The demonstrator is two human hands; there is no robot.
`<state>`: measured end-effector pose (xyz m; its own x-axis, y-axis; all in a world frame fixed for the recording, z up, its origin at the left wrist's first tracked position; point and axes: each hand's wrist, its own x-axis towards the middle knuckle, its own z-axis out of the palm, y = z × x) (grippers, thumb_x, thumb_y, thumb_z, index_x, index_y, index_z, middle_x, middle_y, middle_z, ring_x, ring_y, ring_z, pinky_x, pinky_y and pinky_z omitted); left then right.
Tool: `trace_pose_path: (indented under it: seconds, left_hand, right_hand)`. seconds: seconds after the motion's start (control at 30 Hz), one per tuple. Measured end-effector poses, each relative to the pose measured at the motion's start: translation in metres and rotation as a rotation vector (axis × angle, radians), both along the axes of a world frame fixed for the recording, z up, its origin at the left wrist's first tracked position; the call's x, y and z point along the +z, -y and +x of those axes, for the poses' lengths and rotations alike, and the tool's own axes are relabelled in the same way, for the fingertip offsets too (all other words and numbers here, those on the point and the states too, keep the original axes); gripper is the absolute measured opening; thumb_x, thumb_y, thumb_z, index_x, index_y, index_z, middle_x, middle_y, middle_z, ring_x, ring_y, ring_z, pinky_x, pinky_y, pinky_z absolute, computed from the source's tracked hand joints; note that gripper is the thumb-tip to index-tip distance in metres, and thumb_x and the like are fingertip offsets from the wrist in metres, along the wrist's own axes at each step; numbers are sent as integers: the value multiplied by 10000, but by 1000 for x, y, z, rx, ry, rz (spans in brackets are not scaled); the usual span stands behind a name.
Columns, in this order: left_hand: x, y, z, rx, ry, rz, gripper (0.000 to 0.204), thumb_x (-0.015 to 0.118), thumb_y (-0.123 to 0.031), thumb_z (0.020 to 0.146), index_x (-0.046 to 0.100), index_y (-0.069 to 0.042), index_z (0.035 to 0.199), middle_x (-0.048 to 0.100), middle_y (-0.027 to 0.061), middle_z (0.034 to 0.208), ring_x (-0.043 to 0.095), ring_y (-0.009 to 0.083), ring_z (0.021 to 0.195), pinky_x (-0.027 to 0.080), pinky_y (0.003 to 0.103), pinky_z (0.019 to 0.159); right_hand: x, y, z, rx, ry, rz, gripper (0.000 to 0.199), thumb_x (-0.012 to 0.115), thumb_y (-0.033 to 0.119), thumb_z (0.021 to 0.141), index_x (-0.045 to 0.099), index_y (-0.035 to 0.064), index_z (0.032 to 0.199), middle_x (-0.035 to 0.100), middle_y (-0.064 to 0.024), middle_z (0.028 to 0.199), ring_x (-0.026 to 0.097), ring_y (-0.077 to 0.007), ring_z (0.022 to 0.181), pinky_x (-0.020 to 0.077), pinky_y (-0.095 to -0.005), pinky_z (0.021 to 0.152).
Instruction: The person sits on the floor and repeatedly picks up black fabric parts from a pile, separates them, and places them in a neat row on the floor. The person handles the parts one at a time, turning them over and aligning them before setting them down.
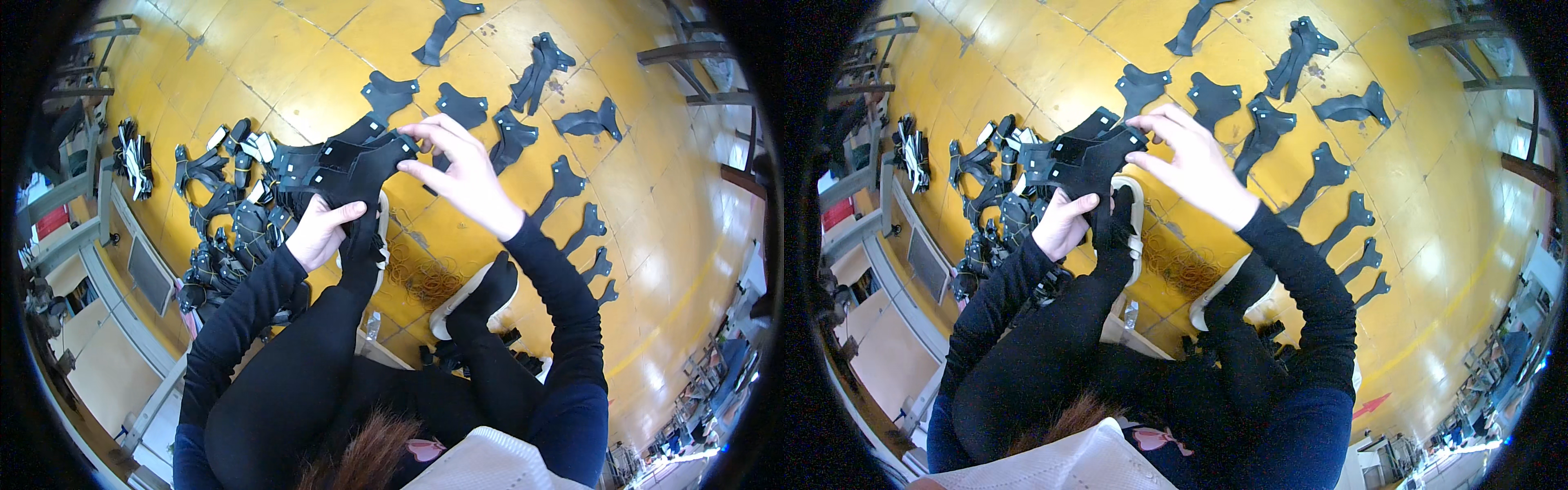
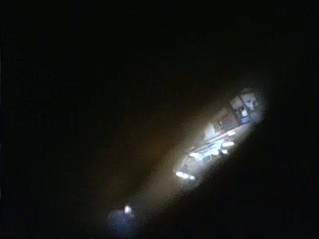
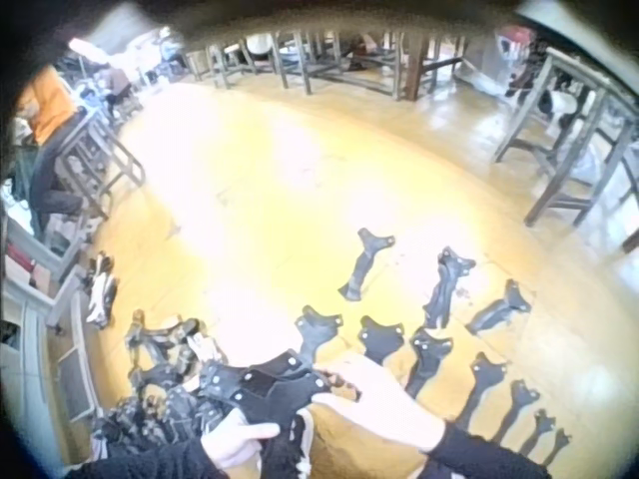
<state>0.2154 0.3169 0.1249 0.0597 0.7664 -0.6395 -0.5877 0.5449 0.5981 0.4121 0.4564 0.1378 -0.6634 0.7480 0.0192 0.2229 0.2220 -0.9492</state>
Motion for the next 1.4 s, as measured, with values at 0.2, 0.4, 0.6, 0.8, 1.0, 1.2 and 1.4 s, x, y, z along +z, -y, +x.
trace_pose_path:
  seconds: [0.2,0.4,0.6,0.8,1.0,1.2,1.4]
  left_hand:
    - [-8,6,-5,-6,-5,-16,285,667,-71,823,589,-30,1094,645,52,1012,608,166,898,482,315,821]
    - [-7,8,3,2,-46,-15,302,659,-19,816,608,-29,1113,644,48,1087,594,138,993,451,290,889]
    - [-6,11,4,19,-70,-61,305,660,-31,820,603,-34,1119,646,48,1078,595,142,988,453,297,884]
    - [-1,4,3,-9,48,-85,359,575,-176,897,522,22,1192,639,132,1062,616,200,880,496,343,817]
    - [3,-2,7,-48,129,-7,312,592,-99,890,558,18,1177,642,133,1086,627,199,956,495,328,856]
    - [-2,-10,31,-110,119,37,373,656,-82,840,540,-24,1189,630,101,1095,610,196,977,488,336,867]
    - [4,-13,55,-174,81,52,431,673,1,789,534,-27,1196,611,77,1136,585,194,1031,482,339,884]
  right_hand:
    - [-8,33,-5,-113,-194,-29,178,703,42,755,610,18,904,597,-70,853,556,-160,759,447,-271,686]
    - [-25,62,-14,-93,-153,-252,221,681,130,815,665,7,998,647,-88,880,599,-148,807,462,-279,706]
    - [-23,76,-21,-184,-240,-681,156,628,114,864,630,-26,933,605,-34,806,522,-78,706,432,-233,617]
    - [-47,62,11,-380,-150,-724,183,607,175,889,564,-1,863,516,18,714,453,-62,694,392,-234,614]
    - [5,38,88,-303,96,-735,284,626,102,875,546,-18,1119,580,-2,920,550,-84,904,428,-221,791]
    - [64,64,139,-468,143,-726,777,562,-65,850,116,81,1469,536,-37,904,543,-91,836,458,-216,755]
    - [54,114,150,-647,-69,-513,854,562,-98,829,78,156,1485,536,-22,904,531,-69,805,452,-207,745]
